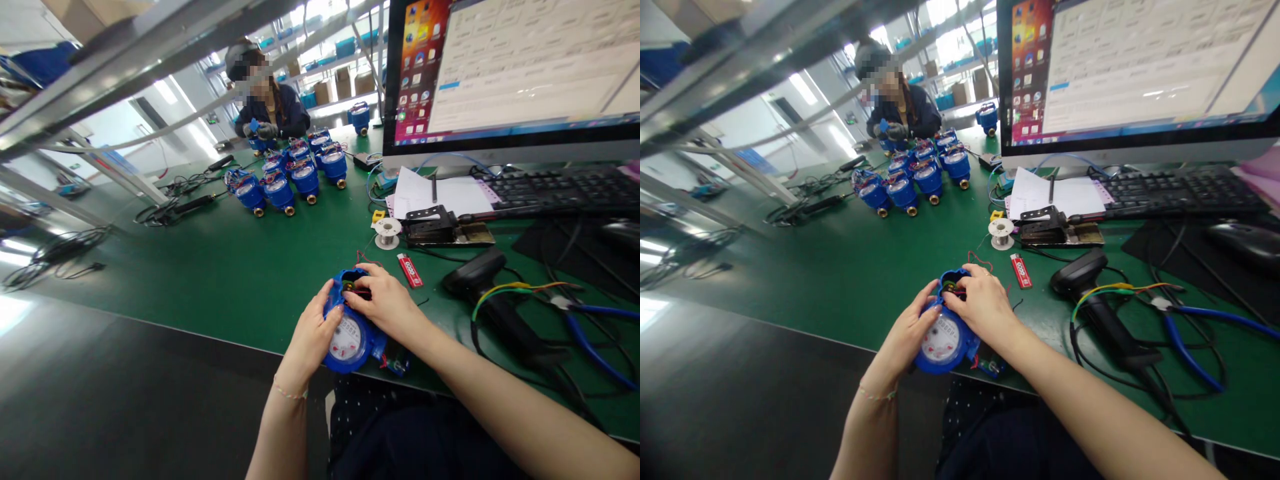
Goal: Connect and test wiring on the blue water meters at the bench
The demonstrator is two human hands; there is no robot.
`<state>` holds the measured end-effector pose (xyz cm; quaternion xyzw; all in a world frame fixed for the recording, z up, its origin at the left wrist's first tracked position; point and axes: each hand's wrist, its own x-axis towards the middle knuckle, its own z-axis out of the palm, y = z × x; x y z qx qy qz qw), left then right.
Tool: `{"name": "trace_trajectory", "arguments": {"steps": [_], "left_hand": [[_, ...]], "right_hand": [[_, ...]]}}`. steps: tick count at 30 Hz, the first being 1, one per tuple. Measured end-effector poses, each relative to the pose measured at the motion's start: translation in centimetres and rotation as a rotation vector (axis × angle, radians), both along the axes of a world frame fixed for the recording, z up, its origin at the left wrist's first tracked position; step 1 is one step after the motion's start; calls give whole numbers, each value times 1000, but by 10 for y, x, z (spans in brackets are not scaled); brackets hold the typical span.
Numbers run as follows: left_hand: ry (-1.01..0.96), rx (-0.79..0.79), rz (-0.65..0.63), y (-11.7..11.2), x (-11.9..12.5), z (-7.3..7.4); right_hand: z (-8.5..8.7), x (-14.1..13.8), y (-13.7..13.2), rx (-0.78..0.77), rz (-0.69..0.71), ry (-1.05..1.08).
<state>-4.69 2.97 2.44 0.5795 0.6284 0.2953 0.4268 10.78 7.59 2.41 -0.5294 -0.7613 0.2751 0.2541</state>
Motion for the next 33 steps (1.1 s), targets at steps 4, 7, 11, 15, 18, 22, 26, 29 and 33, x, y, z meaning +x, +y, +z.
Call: {"name": "trace_trajectory", "arguments": {"steps": [4, 7, 11, 15, 18, 22, 26, 29, 33], "left_hand": [[22, 9, -6, -1, 0, -2], [43, 30, -24, -2, 0, -3], [67, 44, -13, -2, 3, -3], [102, 47, -27, -2, 5, -1], [114, 46, -38, -3, 5, 0], [128, 47, -35, -4, 6, 3], [126, 35, -33, -4, 7, 5], [129, 18, -19, -4, 8, 4], [120, 40, -35, -3, 5, 3]], "right_hand": [[6, -4, 7, -31, 30, -55], [11, -2, 11, -3, 71, -120], [14, 4, 15, 42, 167, -163], [12, 9, 18, 20, 224, -145], [6, 9, 18, 58, 155, -171], [1, 4, 15, 206, 117, -159], [-2, 1, 10, 153, 36, -104], [-6, 1, 10, 134, 9, -58], [-10, 7, 16, 364, 171, -3]]}}
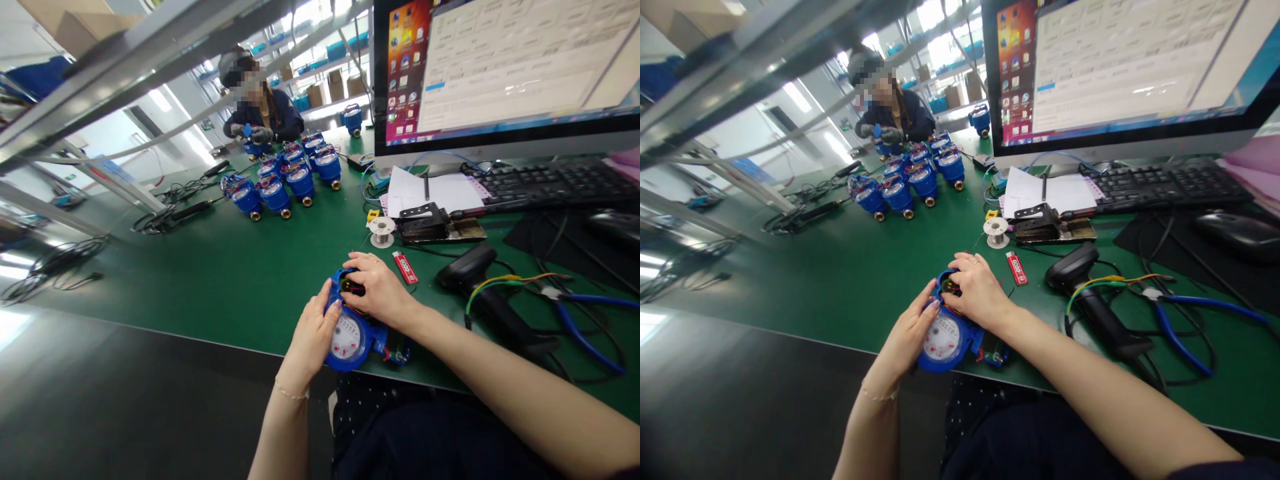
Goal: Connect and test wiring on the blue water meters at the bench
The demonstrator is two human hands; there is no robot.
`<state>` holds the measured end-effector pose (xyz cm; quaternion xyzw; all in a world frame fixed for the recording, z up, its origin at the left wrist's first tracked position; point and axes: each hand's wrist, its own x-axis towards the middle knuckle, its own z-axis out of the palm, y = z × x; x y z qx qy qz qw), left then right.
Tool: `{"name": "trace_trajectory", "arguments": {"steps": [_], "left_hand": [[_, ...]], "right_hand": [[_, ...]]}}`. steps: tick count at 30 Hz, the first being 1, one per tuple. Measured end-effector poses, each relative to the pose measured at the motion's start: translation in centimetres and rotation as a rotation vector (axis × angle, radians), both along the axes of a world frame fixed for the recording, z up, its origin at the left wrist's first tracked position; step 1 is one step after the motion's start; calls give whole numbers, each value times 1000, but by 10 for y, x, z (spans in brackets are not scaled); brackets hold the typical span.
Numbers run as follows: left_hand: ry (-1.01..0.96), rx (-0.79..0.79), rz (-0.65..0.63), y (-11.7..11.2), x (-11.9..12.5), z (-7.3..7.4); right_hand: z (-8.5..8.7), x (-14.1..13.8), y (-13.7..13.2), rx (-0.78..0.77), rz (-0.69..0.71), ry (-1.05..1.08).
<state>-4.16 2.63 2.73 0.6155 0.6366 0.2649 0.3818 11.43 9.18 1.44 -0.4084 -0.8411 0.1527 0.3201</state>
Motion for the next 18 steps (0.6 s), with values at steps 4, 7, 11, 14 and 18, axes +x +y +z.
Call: {"name": "trace_trajectory", "arguments": {"steps": [4, 7, 11, 14, 18], "left_hand": [[-33, -1, -40, 2, -5, -1], [-51, -8, -38, 4, -8, -1], [-77, -25, -31, 7, -11, -1], [-79, -32, -23, 7, -11, -1], [-60, -11, -25, 6, -10, -2]], "right_hand": [[7, 7, 13, 192, 264, -110], [15, 6, 17, 233, 328, -264], [22, -2, 7, 200, 107, -436], [23, -6, -1, 145, -35, -485], [25, -8, -3, 62, -80, -402]]}}
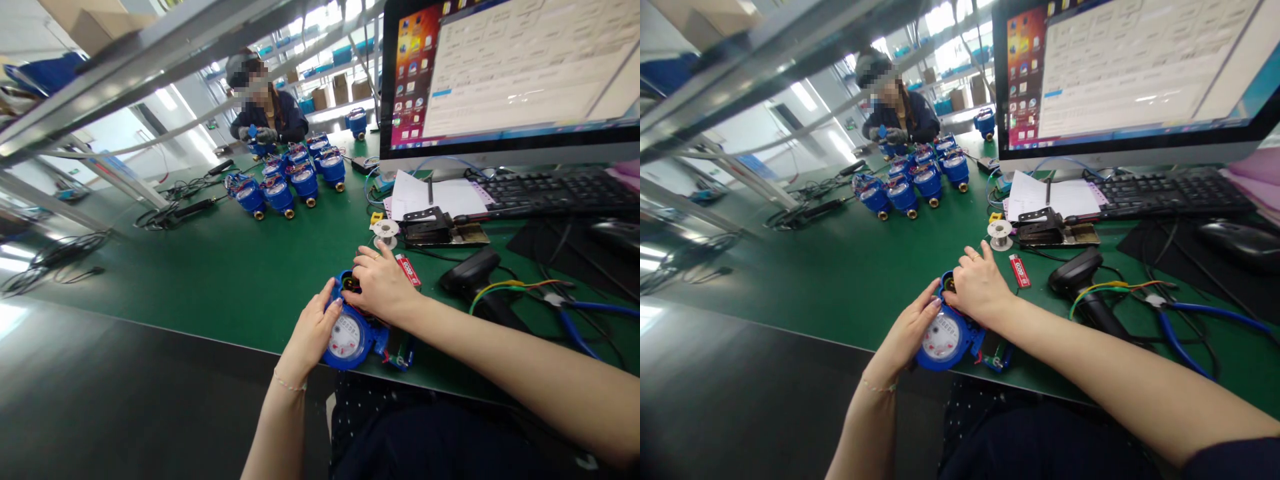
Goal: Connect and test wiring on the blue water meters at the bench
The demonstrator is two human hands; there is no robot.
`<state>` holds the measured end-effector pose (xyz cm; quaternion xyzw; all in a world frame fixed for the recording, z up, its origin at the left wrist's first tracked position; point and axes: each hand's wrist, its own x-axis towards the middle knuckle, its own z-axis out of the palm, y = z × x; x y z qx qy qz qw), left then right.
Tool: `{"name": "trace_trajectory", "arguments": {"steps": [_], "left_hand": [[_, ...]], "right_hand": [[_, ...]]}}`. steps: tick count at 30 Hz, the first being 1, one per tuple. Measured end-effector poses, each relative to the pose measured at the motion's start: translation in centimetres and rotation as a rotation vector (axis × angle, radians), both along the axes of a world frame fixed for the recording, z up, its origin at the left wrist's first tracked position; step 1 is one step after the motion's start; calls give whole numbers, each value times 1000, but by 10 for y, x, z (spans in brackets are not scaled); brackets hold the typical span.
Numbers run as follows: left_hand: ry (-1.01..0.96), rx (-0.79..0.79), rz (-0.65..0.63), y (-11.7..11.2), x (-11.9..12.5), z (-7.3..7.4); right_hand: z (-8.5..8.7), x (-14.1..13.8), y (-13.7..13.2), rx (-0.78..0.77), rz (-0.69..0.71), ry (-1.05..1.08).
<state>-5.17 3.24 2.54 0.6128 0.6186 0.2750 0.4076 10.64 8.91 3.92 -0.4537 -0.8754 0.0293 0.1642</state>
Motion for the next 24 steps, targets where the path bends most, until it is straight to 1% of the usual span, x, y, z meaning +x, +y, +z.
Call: {"name": "trace_trajectory", "arguments": {"steps": [4, 8, 11, 13, 16, 18, 20, 21, 23, 24], "left_hand": [[-32, -6, -3, 1, 0, -2], [-51, -7, -19, 4, -3, -1], [-98, -24, -48, 7, -6, 2], [-161, -70, -56, 9, -9, 2], [-272, -140, -61, 12, -15, 0], [-294, -172, -58, 14, -18, 0], [-228, -176, -74, 16, -19, 4], [-158, -168, -89, 17, -18, 8], [43, -133, -122, 19, -13, 17], [161, -109, -137, 21, -9, 21]], "right_hand": [[-2, 0, 6, -40, 113, 118], [-7, 3, 12, 37, 246, 157], [-6, 6, 15, 56, 303, 131], [-2, 9, 15, 20, 289, 87], [4, 13, 11, -30, 145, -11], [6, 16, 8, -55, 73, -62], [7, 20, 7, -135, 80, -57], [8, 21, 7, -195, 97, -38], [12, 21, 9, -272, 100, -22], [15, 21, 9, -267, 81, -37]]}}
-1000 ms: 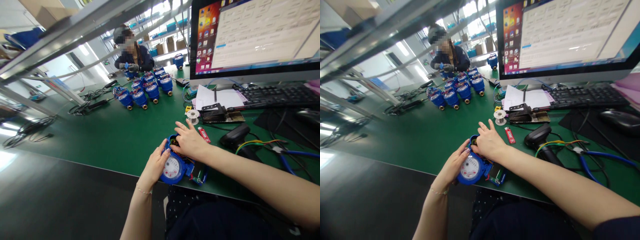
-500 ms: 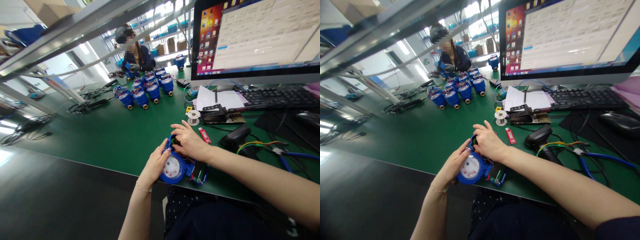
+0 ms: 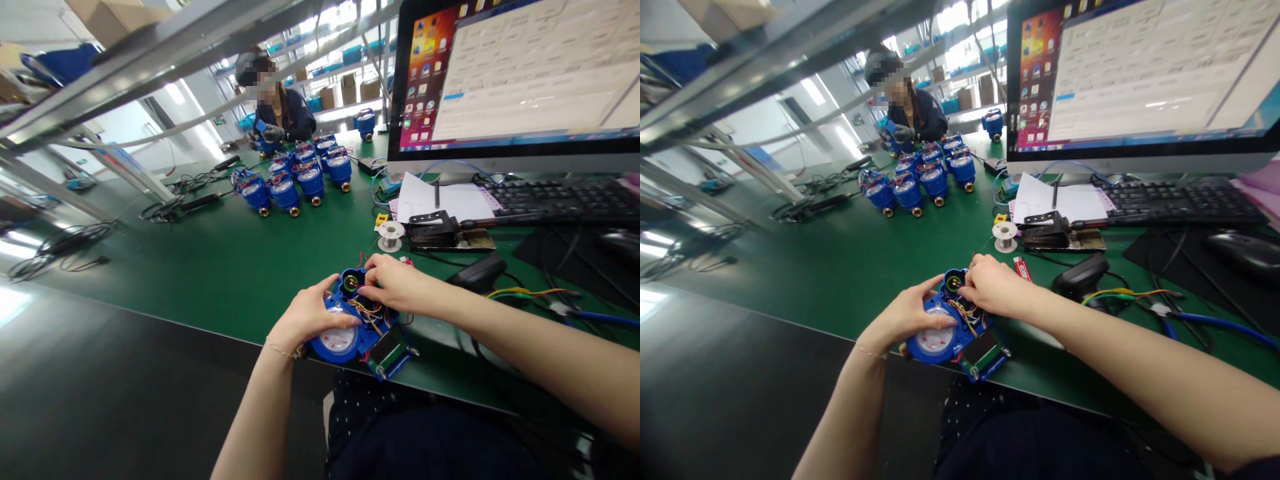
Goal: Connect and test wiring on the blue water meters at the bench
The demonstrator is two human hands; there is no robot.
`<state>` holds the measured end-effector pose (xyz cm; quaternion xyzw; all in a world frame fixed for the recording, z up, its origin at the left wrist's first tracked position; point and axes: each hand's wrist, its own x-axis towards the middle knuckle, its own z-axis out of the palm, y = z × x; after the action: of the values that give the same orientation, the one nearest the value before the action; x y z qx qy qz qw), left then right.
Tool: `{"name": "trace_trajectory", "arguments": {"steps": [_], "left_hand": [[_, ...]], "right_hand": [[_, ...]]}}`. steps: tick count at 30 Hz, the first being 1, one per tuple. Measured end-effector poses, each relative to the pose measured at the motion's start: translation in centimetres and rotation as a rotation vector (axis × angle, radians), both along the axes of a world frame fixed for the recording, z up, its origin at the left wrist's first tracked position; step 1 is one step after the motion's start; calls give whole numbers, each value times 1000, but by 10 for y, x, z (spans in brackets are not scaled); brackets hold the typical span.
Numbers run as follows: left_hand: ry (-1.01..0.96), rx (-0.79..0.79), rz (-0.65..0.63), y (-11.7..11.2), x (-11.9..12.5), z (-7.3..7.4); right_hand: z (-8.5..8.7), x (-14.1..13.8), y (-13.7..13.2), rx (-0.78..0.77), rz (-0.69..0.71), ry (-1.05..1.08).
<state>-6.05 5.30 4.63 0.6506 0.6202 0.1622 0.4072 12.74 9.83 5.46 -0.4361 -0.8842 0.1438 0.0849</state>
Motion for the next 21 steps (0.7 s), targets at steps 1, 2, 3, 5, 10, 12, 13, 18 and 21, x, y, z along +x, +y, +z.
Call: {"name": "trace_trajectory", "arguments": {"steps": [1, 2, 3, 5, 10, 12, 13, 18, 21], "left_hand": [[117, 34, -14, 2, 5, 4], [224, 69, -15, 3, 11, 6], [313, 100, -10, 5, 16, 8], [381, 125, -5, 9, 24, 8], [57, -20, -207, 20, 19, 1], [-45, -79, -257, 24, 14, -1], [-84, -104, -263, 26, 12, -2], [-264, -120, -304, 34, 11, -4], [-331, -91, -354, 37, 11, -4]], "right_hand": [[4, -1, 0, 26, -17, -27], [9, -2, 0, 40, -34, -48], [13, -4, 0, 22, -49, -58], [20, -6, -1, -95, -49, -49], [17, -1, 0, -531, 48, 16], [10, 2, -3, -478, 23, 124], [6, 3, -5, -387, -6, 191], [-13, -1, -19, -177, -4, 654], [-23, -6, -21, -195, -37, 878]]}}
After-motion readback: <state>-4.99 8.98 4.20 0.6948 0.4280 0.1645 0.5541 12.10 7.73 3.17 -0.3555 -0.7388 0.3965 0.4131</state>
